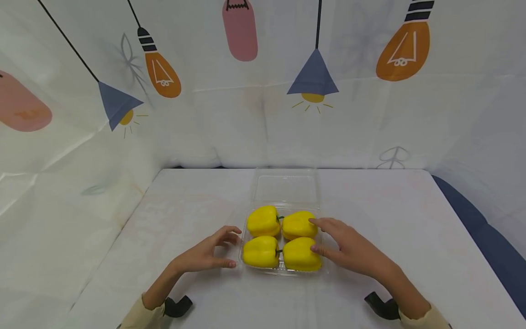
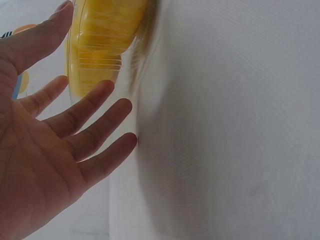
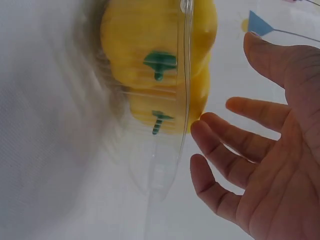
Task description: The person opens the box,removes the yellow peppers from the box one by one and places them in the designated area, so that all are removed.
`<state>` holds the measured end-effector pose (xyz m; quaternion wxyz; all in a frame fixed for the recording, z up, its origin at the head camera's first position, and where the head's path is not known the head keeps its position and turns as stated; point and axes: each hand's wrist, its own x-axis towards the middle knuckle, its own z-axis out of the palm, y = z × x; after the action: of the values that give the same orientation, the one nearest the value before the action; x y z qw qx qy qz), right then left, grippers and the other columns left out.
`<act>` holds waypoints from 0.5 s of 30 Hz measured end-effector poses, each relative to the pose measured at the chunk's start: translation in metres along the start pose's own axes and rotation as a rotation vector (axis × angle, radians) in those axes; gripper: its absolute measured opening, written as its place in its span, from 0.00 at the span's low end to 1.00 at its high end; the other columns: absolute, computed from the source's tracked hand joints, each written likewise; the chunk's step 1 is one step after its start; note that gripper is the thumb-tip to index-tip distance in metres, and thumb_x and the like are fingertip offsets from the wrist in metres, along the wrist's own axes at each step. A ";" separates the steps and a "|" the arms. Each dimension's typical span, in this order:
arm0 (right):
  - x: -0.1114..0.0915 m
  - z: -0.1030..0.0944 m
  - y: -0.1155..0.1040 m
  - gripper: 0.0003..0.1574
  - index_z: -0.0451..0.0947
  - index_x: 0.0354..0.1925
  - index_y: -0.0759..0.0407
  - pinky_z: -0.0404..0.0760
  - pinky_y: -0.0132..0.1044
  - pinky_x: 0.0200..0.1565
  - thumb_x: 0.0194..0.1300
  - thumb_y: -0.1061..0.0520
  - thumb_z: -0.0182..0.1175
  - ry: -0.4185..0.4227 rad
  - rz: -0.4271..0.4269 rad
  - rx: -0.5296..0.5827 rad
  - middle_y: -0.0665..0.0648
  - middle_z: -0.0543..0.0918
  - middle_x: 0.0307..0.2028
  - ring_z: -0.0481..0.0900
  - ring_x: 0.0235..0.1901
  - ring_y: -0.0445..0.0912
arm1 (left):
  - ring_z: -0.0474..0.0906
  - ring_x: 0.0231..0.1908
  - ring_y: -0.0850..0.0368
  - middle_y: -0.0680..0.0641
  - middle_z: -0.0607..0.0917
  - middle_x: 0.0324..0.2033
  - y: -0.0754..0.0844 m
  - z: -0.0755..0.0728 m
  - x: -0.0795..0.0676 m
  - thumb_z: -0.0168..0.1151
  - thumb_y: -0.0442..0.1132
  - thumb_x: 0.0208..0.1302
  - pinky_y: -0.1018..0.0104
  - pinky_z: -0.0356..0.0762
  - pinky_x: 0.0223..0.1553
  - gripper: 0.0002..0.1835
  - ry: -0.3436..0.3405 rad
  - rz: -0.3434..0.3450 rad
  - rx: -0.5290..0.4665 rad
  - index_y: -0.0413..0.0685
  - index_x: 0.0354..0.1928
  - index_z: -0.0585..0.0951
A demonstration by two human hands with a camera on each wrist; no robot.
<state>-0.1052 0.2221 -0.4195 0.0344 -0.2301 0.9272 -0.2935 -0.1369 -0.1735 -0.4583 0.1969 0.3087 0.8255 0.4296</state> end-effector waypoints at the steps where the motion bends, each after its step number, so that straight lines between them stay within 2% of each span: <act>1: -0.001 0.000 -0.001 0.40 0.65 0.65 0.45 0.77 0.50 0.51 0.59 0.32 0.57 0.004 -0.005 -0.008 0.47 0.71 0.60 0.74 0.51 0.44 | 0.71 0.56 0.55 0.53 0.75 0.54 -0.001 0.000 0.000 0.70 0.53 0.53 0.50 0.68 0.58 0.41 0.000 0.005 0.009 0.61 0.65 0.59; 9: -0.004 0.002 -0.005 0.37 0.70 0.59 0.43 0.80 0.38 0.42 0.55 0.30 0.59 0.012 -0.018 -0.065 0.43 0.76 0.50 0.73 0.43 0.38 | 0.72 0.55 0.55 0.53 0.75 0.54 -0.002 -0.001 0.001 0.70 0.54 0.52 0.51 0.68 0.58 0.41 -0.008 0.009 0.021 0.62 0.65 0.59; 15: -0.007 0.007 -0.005 0.35 0.72 0.57 0.41 0.79 0.34 0.38 0.55 0.30 0.60 0.008 -0.078 -0.068 0.39 0.75 0.45 0.74 0.39 0.37 | 0.72 0.56 0.54 0.51 0.76 0.54 0.003 -0.001 0.001 0.70 0.52 0.52 0.50 0.66 0.59 0.40 -0.014 -0.014 0.015 0.62 0.64 0.59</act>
<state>-0.0957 0.2177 -0.4233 0.0116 -0.2660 0.9271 -0.2639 -0.1373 -0.1721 -0.4547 0.2033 0.3071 0.8295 0.4199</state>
